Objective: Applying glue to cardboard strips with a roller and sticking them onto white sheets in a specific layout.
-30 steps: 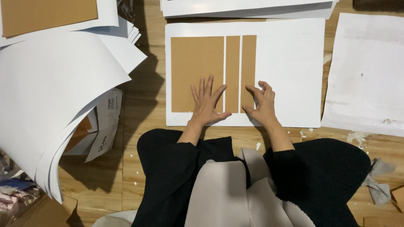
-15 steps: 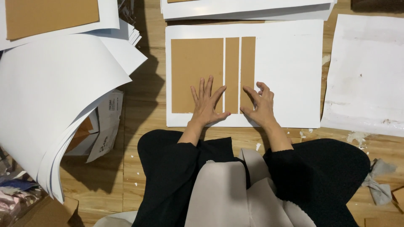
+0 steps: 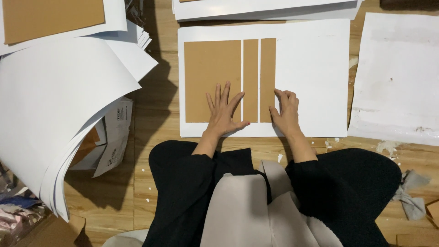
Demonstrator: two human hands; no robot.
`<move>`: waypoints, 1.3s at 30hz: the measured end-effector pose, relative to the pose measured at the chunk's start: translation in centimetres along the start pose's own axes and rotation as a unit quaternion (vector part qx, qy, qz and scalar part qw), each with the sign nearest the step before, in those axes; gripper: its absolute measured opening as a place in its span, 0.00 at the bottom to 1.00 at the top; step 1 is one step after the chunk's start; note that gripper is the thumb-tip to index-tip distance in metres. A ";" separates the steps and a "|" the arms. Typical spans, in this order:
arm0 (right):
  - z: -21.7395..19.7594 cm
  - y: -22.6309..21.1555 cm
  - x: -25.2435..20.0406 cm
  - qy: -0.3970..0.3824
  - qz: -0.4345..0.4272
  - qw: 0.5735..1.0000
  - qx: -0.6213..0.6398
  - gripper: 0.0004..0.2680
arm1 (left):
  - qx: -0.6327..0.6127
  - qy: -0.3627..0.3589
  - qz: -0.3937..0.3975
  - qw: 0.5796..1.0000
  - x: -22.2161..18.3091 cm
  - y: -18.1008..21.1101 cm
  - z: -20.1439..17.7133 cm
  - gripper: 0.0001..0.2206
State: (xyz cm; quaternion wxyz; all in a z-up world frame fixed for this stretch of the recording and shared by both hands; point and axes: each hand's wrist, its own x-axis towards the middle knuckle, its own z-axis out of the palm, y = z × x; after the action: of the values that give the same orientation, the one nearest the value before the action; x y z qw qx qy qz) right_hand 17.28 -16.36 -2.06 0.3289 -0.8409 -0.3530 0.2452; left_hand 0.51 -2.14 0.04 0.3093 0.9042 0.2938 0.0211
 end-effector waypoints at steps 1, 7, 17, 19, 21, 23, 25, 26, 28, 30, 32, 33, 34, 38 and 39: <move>0.0 -0.1 -0.1 -0.006 0.004 1.000 -0.002 0.19 | -0.001 -0.001 -0.001 1.000 -0.1 0.1 -0.1 0.41; -0.3 0.1 -0.1 -0.013 0.012 0.999 0.037 0.18 | -0.011 0.001 -0.001 1.000 -0.4 0.3 -0.4 0.46; -3.0 3.0 -3.4 0.121 0.093 0.987 0.053 0.05 | -0.077 0.141 0.003 0.987 -1.8 -3.7 2.5 0.09; -3.8 3.1 -4.5 0.112 0.110 0.988 -0.002 0.04 | -0.108 0.183 -0.025 0.977 -2.7 -3.9 2.4 0.05; -4.9 1.4 -5.9 0.116 0.108 0.987 -0.022 0.03 | -0.105 0.206 -0.018 0.973 -3.2 -3.5 1.9 0.06; -5.2 1.0 -7.1 0.116 0.108 0.986 -0.042 0.03 | -0.102 0.227 -0.014 0.968 -4.2 -2.7 1.4 0.08; -5.0 1.6 -7.4 0.116 0.069 0.988 -0.073 0.02 | -0.111 0.233 0.015 0.966 -5.1 -1.6 0.6 0.09; -4.8 1.9 -7.5 0.120 0.067 0.988 -0.073 0.02 | -0.111 0.235 0.019 0.966 -5.3 -1.6 0.7 0.09; -4.3 2.4 -7.6 0.103 0.067 0.986 -0.109 0.03 | -0.082 0.239 0.029 0.967 -5.6 -1.8 1.0 0.11; -4.9 0.6 -8.8 0.103 0.066 0.985 -0.120 0.04 | -0.074 0.239 0.035 0.968 -5.9 -1.7 0.9 0.11; -5.5 -1.1 -9.9 0.105 0.070 0.983 -0.132 0.06 | -0.068 0.235 0.046 0.969 -6.1 -2.0 0.8 0.11; -5.9 -1.9 -10.2 0.120 0.055 0.985 -0.111 0.07 | -0.048 0.239 0.047 0.969 -6.1 -2.2 0.8 0.11; -6.3 -2.3 -11.3 0.137 0.047 0.985 -0.091 0.09 | -0.030 0.237 0.053 0.970 -6.3 -2.2 1.2 0.11; -12.3 -2.7 -15.9 0.264 -0.007 0.963 -0.054 0.10 | -0.053 0.239 0.087 0.966 -6.9 -2.2 1.1 0.15; -14.5 -1.3 -17.5 0.338 -0.059 0.937 -0.071 0.11 | -0.039 0.243 0.088 0.965 -6.9 -2.1 1.0 0.15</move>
State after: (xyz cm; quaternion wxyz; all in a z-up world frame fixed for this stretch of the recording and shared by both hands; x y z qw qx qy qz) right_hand 15.00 -34.40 11.63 0.3822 -0.8729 -0.2866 -0.0991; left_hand -6.05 -5.08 -0.99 0.2610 0.8814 0.2781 0.2786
